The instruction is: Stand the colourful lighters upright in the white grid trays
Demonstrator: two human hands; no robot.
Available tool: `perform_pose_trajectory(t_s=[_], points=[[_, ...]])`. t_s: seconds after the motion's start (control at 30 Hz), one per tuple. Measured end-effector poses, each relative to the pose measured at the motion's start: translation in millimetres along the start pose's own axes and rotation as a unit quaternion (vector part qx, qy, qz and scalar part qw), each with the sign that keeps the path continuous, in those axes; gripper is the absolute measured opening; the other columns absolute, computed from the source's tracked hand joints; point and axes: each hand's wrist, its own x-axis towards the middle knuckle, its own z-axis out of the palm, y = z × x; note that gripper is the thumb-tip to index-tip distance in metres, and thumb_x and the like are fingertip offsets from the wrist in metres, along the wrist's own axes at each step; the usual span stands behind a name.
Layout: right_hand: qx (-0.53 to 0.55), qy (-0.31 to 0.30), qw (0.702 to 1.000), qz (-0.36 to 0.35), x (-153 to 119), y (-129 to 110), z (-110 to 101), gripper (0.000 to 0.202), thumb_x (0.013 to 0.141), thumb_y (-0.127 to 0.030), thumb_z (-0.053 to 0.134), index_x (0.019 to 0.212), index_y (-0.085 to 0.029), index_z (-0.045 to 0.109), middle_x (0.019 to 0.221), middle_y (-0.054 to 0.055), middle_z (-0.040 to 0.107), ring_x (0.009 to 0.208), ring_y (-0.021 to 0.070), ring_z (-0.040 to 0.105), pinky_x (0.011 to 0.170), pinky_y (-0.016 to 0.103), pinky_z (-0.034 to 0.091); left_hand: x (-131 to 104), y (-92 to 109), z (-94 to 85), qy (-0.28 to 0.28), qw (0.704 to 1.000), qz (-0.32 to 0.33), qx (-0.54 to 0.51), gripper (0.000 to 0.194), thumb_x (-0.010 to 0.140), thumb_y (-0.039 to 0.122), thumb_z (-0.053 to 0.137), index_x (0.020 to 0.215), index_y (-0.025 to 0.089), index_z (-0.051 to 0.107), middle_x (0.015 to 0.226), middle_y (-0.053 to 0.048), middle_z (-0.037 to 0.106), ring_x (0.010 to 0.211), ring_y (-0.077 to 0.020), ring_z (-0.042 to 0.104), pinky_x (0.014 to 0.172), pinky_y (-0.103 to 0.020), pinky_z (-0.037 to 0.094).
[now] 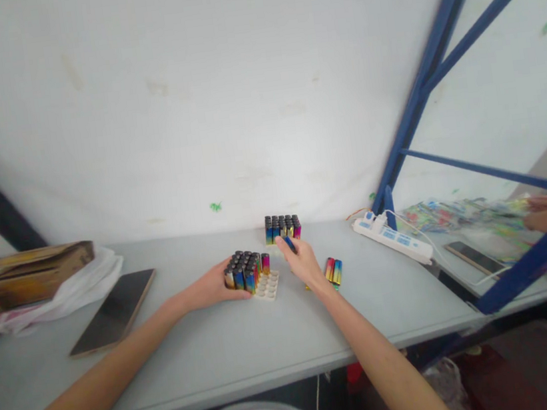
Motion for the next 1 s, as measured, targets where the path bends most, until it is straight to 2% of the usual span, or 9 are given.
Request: perform_pose_trajectory(t_s=[0.1, 0.27, 0.33, 0.53, 0.73, 0.83, 0.9, 1.0], points=[[-0.046, 0.023, 0.999, -0.004, -3, -1, 4, 0.058, 0.091, -0.070, 0.051, 0.060, -0.023, 0.040, 0.054, -0.003, 0.039, 0.053, 0.0123, 0.036, 0.050, 0.027, 0.027, 0, -2, 0.3, -0.003, 1.000, -0.001, 0.005, 0.080, 0.067, 0.051, 0.092, 0.132, 0.019, 0.059, 0.131, -0.008, 0.071, 0.120, -0.0321, 0.066, 0.110, -0.042, 0.050], [-0.087, 0.031, 0.996, 0.007, -4, -1, 10, 0.044, 0.087, -0.053, 0.048, 0.055, -0.024, 0.039, 0.051, -0.002, 0.041, 0.054, 0.0136, 0.038, 0.051, 0.028, 0.026, 1, -4, 0.8, -0.003, 1.000, 0.007, 0.009, 0.079, 0.068, 0.050, 0.092, 0.133, 0.018, 0.059, 0.134, -0.008, 0.070, 0.122, -0.0323, 0.066, 0.111, -0.041, 0.049], [-0.097, 0.033, 0.995, 0.000, -4, -1, 10, 0.044, 0.087, -0.053, 0.046, 0.055, -0.024, 0.040, 0.051, -0.002, 0.043, 0.054, 0.0140, 0.040, 0.052, 0.028, 0.027, 1, -4, 0.8, -0.001, 1.000, 0.008, 0.007, 0.080, 0.067, 0.050, 0.092, 0.132, 0.018, 0.059, 0.133, -0.008, 0.070, 0.121, -0.0322, 0.066, 0.110, -0.040, 0.050], [-0.102, 0.031, 0.994, -0.027, -6, -4, 11, 0.056, 0.091, -0.067, 0.046, 0.056, -0.023, 0.042, 0.052, -0.002, 0.044, 0.056, 0.0142, 0.041, 0.056, 0.028, 0.029, 1, -3, 0.2, -0.001, 1.000, 0.010, 0.023, 0.081, 0.068, 0.053, 0.091, 0.133, 0.019, 0.059, 0.132, -0.008, 0.070, 0.119, -0.0318, 0.066, 0.111, -0.042, 0.049], [-0.133, 0.043, 0.989, -0.051, -8, -3, 15, 0.042, 0.087, -0.053, 0.045, 0.057, -0.024, 0.037, 0.055, -0.003, 0.040, 0.057, 0.0146, 0.040, 0.058, 0.029, 0.026, 1, -4, 0.1, -0.003, 0.999, 0.016, 0.028, 0.080, 0.068, 0.052, 0.091, 0.134, 0.018, 0.059, 0.133, -0.008, 0.070, 0.120, -0.0317, 0.066, 0.110, -0.041, 0.050], [-0.140, 0.037, 0.988, -0.054, -9, -2, 15, 0.043, 0.089, -0.053, 0.044, 0.059, -0.024, 0.038, 0.056, -0.003, 0.041, 0.058, 0.0152, 0.042, 0.059, 0.029, 0.027, 1, -4, 0.2, -0.002, 1.000, 0.017, 0.026, 0.080, 0.068, 0.051, 0.091, 0.133, 0.018, 0.059, 0.133, -0.008, 0.070, 0.120, -0.0316, 0.066, 0.109, -0.040, 0.051], [-0.137, 0.027, 0.989, -0.053, -10, -2, 12, 0.044, 0.093, -0.057, 0.044, 0.064, -0.024, 0.044, 0.058, -0.002, 0.047, 0.059, 0.0161, 0.046, 0.059, 0.029, 0.030, 1, -4, 0.4, 0.003, 0.999, 0.016, 0.029, 0.079, 0.067, 0.051, 0.092, 0.132, 0.018, 0.060, 0.131, -0.008, 0.071, 0.119, -0.0318, 0.067, 0.108, -0.040, 0.051], [-0.122, -0.010, 0.991, -0.056, -10, -4, 6, 0.040, 0.100, -0.059, 0.044, 0.086, -0.023, 0.055, 0.066, -0.003, 0.056, 0.062, 0.0173, 0.053, 0.062, 0.028, 0.037, 1, -4, 1.0, 0.004, 1.000, 0.014, 0.023, 0.078, 0.068, 0.051, 0.091, 0.131, 0.019, 0.060, 0.131, -0.008, 0.071, 0.119, -0.0320, 0.067, 0.108, -0.042, 0.051]])
